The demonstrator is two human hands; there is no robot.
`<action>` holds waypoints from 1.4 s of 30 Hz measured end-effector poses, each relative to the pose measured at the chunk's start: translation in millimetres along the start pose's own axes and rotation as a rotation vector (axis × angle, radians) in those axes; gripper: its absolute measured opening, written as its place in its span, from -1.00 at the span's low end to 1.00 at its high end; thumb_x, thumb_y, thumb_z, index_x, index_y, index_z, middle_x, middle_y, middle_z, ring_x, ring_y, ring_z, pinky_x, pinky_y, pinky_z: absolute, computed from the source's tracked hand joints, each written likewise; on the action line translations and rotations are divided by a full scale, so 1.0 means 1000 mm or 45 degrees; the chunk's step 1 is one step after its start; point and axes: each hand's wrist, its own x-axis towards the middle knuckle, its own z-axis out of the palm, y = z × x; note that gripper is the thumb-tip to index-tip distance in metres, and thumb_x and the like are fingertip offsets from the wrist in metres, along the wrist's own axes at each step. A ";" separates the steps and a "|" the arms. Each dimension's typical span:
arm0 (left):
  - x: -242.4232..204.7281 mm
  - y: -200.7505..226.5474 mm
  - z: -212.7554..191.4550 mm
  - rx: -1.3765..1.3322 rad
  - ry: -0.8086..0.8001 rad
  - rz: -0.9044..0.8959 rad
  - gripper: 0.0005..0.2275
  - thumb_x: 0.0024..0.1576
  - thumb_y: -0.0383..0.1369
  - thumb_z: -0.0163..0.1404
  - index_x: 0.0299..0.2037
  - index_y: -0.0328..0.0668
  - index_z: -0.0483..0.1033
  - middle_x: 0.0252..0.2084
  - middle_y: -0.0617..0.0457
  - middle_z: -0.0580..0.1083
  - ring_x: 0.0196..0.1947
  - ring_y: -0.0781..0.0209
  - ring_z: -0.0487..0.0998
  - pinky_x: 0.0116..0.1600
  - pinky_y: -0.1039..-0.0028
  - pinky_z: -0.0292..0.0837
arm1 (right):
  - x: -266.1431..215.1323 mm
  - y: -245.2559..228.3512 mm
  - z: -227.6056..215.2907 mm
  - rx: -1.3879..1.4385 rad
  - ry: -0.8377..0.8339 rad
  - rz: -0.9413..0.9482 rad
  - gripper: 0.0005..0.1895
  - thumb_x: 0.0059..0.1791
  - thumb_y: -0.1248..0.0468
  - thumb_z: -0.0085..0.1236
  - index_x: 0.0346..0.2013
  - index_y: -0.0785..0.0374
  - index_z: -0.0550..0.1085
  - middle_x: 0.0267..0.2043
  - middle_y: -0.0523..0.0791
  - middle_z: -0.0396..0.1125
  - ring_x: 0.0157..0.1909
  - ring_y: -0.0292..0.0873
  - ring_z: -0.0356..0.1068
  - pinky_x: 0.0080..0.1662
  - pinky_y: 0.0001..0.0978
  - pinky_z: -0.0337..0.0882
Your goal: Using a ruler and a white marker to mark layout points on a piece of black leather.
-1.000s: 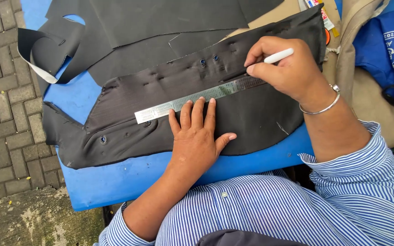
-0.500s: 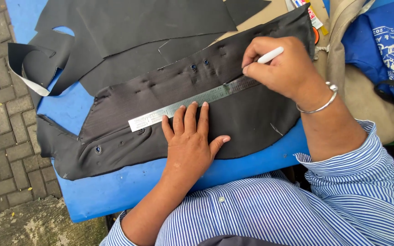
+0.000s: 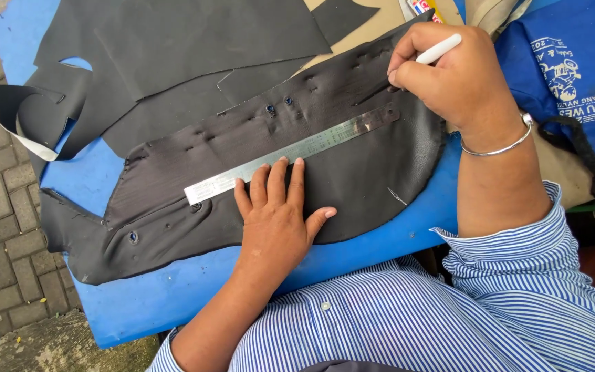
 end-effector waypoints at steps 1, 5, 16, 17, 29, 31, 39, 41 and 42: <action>0.000 0.004 0.000 0.000 -0.003 -0.002 -0.29 0.21 0.22 -0.16 0.39 -0.17 0.29 0.34 -0.12 0.28 0.31 -0.20 0.23 0.33 -0.36 0.04 | -0.001 0.000 0.002 0.003 -0.003 0.001 -0.92 -0.02 0.42 0.13 -0.36 0.28 0.58 -0.32 -0.12 0.44 -0.24 -0.20 0.39 -0.25 -0.36 0.32; 0.011 0.019 0.003 -0.007 0.007 0.034 -0.28 0.21 0.24 -0.19 0.39 -0.15 0.29 0.32 -0.11 0.29 0.30 -0.17 0.25 0.30 -0.35 0.09 | -0.002 -0.004 0.002 -0.004 -0.011 0.032 -0.93 -0.06 0.39 0.13 -0.41 0.23 0.55 -0.35 -0.18 0.44 -0.25 -0.24 0.38 -0.23 -0.38 0.31; 0.021 0.028 0.010 0.071 0.079 0.014 -0.28 0.19 0.28 -0.20 0.38 -0.08 0.33 0.31 -0.06 0.31 0.29 -0.12 0.27 0.30 -0.33 0.12 | 0.002 -0.012 0.011 -0.088 -0.053 0.267 -0.93 -0.10 0.23 0.13 -0.43 0.03 0.56 -0.47 -0.32 0.41 -0.33 -0.32 0.34 -0.28 -0.37 0.27; 0.021 0.028 0.009 0.074 0.092 0.011 -0.29 0.19 0.28 -0.19 0.37 -0.07 0.34 0.29 -0.05 0.32 0.27 -0.11 0.28 0.29 -0.32 0.14 | 0.002 -0.013 0.014 -0.034 -0.053 0.194 -0.93 -0.11 0.28 0.12 -0.45 0.09 0.56 -0.47 -0.29 0.41 -0.34 -0.32 0.33 -0.28 -0.39 0.28; 0.020 0.028 0.015 0.076 0.110 -0.005 -0.28 0.20 0.29 -0.24 0.39 -0.05 0.32 0.31 -0.05 0.30 0.29 -0.10 0.27 0.31 -0.31 0.10 | 0.003 -0.025 0.042 0.188 -0.081 -0.010 -0.96 -0.08 0.34 0.17 -0.42 0.15 0.54 -0.44 -0.26 0.42 -0.37 -0.33 0.34 -0.28 -0.46 0.30; 0.020 0.027 0.016 0.082 0.116 -0.009 -0.28 0.20 0.29 -0.25 0.39 -0.04 0.32 0.32 -0.04 0.30 0.29 -0.10 0.27 0.30 -0.30 0.11 | 0.003 -0.026 0.042 0.185 -0.084 0.006 -0.96 -0.08 0.33 0.16 -0.42 0.14 0.54 -0.44 -0.27 0.43 -0.37 -0.35 0.35 -0.27 -0.47 0.31; 0.022 0.024 0.016 0.093 0.123 0.008 -0.28 0.20 0.29 -0.25 0.38 -0.06 0.33 0.32 -0.03 0.31 0.30 -0.08 0.28 0.29 -0.32 0.13 | 0.003 -0.027 0.047 0.200 -0.079 -0.033 -0.97 -0.08 0.33 0.17 -0.42 0.16 0.53 -0.46 -0.25 0.41 -0.40 -0.33 0.33 -0.30 -0.45 0.29; 0.022 0.021 0.017 0.086 0.127 0.019 -0.30 0.21 0.28 -0.25 0.37 -0.04 0.34 0.30 -0.02 0.32 0.29 -0.06 0.28 0.29 -0.31 0.13 | 0.003 -0.027 0.048 0.209 -0.081 -0.032 -0.97 -0.08 0.33 0.17 -0.43 0.16 0.53 -0.47 -0.25 0.40 -0.41 -0.34 0.32 -0.31 -0.46 0.28; 0.022 0.019 0.017 0.080 0.132 0.029 -0.31 0.21 0.28 -0.25 0.37 -0.03 0.35 0.29 0.00 0.33 0.28 -0.05 0.29 0.30 -0.31 0.12 | 0.003 -0.028 0.048 0.218 -0.082 -0.033 -0.97 -0.08 0.33 0.17 -0.43 0.17 0.53 -0.48 -0.25 0.40 -0.42 -0.34 0.31 -0.32 -0.46 0.27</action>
